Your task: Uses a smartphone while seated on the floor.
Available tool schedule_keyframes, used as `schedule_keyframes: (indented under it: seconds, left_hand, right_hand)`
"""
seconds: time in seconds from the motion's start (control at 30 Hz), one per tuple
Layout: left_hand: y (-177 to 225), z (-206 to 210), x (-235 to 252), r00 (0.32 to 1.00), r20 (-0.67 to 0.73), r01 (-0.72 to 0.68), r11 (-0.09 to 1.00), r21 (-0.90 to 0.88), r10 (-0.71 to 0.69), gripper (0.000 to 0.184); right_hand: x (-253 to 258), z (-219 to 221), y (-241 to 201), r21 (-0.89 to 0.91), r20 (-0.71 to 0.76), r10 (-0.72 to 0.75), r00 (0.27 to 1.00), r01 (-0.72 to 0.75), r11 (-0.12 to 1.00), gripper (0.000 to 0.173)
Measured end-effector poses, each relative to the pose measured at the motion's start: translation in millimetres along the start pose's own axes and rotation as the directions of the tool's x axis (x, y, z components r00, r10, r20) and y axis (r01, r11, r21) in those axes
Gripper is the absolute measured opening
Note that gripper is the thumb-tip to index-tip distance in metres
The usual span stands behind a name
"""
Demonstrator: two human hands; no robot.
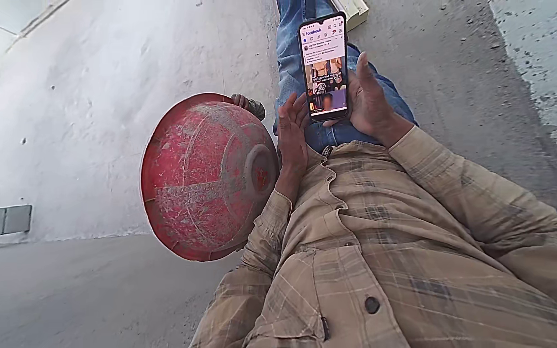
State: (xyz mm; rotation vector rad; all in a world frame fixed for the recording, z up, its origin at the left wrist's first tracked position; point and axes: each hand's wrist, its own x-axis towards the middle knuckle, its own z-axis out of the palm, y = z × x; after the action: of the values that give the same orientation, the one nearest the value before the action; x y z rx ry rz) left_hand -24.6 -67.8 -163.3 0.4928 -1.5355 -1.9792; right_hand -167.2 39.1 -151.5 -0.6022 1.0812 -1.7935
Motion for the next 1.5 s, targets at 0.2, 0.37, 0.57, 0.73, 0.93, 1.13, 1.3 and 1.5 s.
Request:
schedule_keyframes:
  seconds: [0.2, 0.37, 0.57, 0.73, 0.93, 1.13, 1.3, 1.5]
  left_hand:
    - [-19.0, -4.9, 16.1, 0.982, 0.142, 0.168, 0.93, -0.326, -0.128, 0.079]
    - [-28.1, -8.8, 17.0, 0.986, 0.09, 0.163, 0.901, -0.403, -0.138, 0.04]
    - [-19.7, -14.9, -9.7, 0.988, 0.119, 0.124, 0.956, -0.265, -0.095, 0.033]
    - [-24.1, -13.4, -1.4, 0.989, 0.113, 0.124, 0.936, -0.33, -0.091, 0.03]
    - [-31.4, -8.4, 16.5, 0.992, 0.083, 0.127, 0.877, -0.464, -0.099, 0.028]
    - [-23.7, -17.8, -7.5, 0.985, 0.153, 0.125, 0.948, -0.294, -0.082, 0.034]
    - [-22.0, -16.1, -8.0, 0.986, 0.141, 0.125, 0.947, -0.295, -0.087, 0.033]
    - [-21.4, -15.6, -9.1, 0.987, 0.138, 0.12, 0.948, -0.295, -0.082, 0.032]
  right_hand:
    - [0.8, -0.9, 1.1, -0.001, -0.006, 0.0, 1.0, 0.0, 1.0, 0.073]
    - [1.0, 0.5, 1.2, -0.022, 0.004, 0.005, 1.0, -0.005, 1.0, 0.073]
    - [-0.1, 2.0, 2.2, -0.024, 0.001, 0.005, 1.0, -0.005, 1.0, 0.076]
    - [0.1, 2.4, 2.2, -0.036, 0.002, -0.004, 1.0, 0.004, 0.999, 0.077]
    - [0.8, 1.9, 2.1, -0.029, 0.007, 0.002, 1.0, -0.002, 1.0, 0.074]
    - [-0.5, 1.6, 2.1, -0.041, 0.009, -0.008, 1.0, 0.009, 0.999, 0.076]
    - [-1.0, 3.3, 0.6, -0.051, 0.004, -0.015, 1.0, 0.015, 0.999, 0.075]
    - [-1.4, 3.5, 1.0, -0.045, 0.003, -0.015, 1.0, 0.015, 0.999, 0.075]
